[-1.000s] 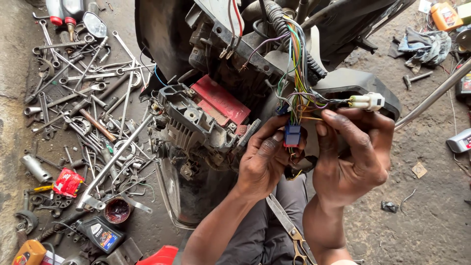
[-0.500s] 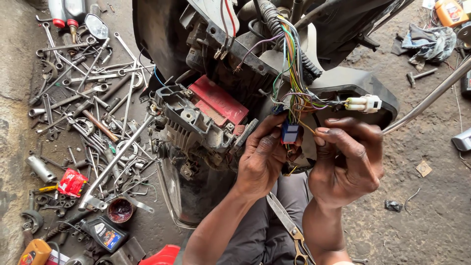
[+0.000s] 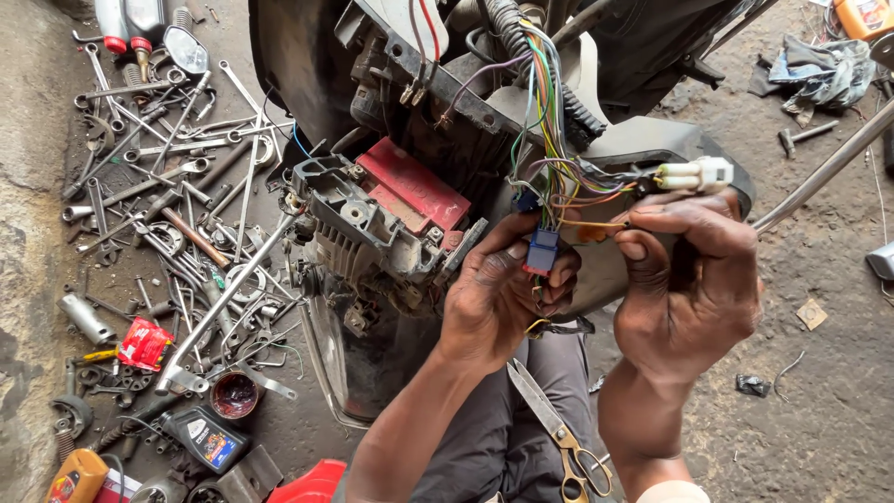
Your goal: Repairing and connecting the electrical wiring and connectors on a scooter.
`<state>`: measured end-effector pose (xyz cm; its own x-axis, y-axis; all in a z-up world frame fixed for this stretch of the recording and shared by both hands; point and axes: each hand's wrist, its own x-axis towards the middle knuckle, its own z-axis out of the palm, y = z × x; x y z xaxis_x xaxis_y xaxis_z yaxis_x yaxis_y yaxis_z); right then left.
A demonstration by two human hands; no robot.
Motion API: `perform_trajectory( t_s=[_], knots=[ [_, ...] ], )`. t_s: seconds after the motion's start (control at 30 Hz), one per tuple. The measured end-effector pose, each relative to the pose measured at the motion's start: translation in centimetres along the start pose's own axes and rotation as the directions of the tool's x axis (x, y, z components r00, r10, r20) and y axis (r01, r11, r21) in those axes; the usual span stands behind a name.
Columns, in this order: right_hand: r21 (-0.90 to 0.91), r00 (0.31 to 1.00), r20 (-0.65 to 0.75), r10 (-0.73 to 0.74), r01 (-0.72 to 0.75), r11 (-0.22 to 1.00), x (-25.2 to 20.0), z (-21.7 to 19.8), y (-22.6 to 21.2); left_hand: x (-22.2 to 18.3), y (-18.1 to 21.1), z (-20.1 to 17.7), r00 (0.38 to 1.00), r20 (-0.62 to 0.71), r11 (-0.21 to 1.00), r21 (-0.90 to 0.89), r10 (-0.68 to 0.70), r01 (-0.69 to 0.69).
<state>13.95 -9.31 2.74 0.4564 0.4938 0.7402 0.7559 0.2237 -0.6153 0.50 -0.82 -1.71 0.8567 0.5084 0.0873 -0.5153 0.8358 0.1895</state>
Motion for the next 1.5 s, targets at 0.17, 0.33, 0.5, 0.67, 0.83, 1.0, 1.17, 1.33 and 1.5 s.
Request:
perform_trajectory(
  t_s=[0.17, 0.33, 0.5, 0.67, 0.83, 1.0, 1.17, 1.33, 1.5],
  knots=[
    [-0.048, 0.998, 0.008, -0.062, 0.062, 0.997, 1.7, -0.7, -1.0, 0.0, 0.8, 1.1, 0.998, -0.007, 0.998, -0.012, -0.064, 0.064],
    [-0.277, 0.974, 0.224, -0.029, 0.092, 0.956, 4.3, -3.0, -2.0, -0.2, 1.0, 1.4, 0.996, -0.019, 0.996, -0.016, -0.088, 0.087],
    [-0.209, 0.933, 0.332, 0.138, -0.07, 0.975, 6.6, -3.4, -4.0, -0.3, 1.0, 1.8, 0.996, 0.008, 0.995, -0.038, -0.087, 0.088],
    [-0.116, 0.888, 0.405, 0.218, -0.187, 0.975, 7.4, -4.0, -4.0, -0.6, 0.9, 2.4, 0.997, 0.02, 0.996, -0.051, -0.078, 0.079],
    [0.067, 0.862, 0.491, 0.127, -0.182, 0.981, 7.0, -3.9, -3.4, -1.0, 0.7, 2.8, 0.999, -0.013, 0.999, 0.009, -0.035, 0.035],
    [0.022, 0.942, 0.33, 0.054, -0.065, 0.998, 1.8, -4.7, -3.0, -1.3, 0.7, 2.6, 0.999, -0.036, 0.999, 0.043, 0.018, -0.016],
    [-0.2, 0.947, 0.26, 0.191, -0.14, 0.97, 0.0, -3.4, -4.6, -1.2, 0.6, 2.5, 1.0, -0.016, 1.0, -0.002, -0.003, 0.003],
    [-0.174, 0.864, 0.406, 0.298, -0.246, 0.953, -0.8, -2.6, -3.9, -1.3, 0.6, 2.5, 0.999, -0.04, 0.999, 0.017, 0.029, -0.029],
    [-0.178, 0.915, 0.319, 0.248, -0.199, 0.964, -0.1, -3.0, -5.3, -1.2, 0.7, 3.0, 0.999, -0.036, 1.0, 0.002, 0.0, 0.001]
  ],
)
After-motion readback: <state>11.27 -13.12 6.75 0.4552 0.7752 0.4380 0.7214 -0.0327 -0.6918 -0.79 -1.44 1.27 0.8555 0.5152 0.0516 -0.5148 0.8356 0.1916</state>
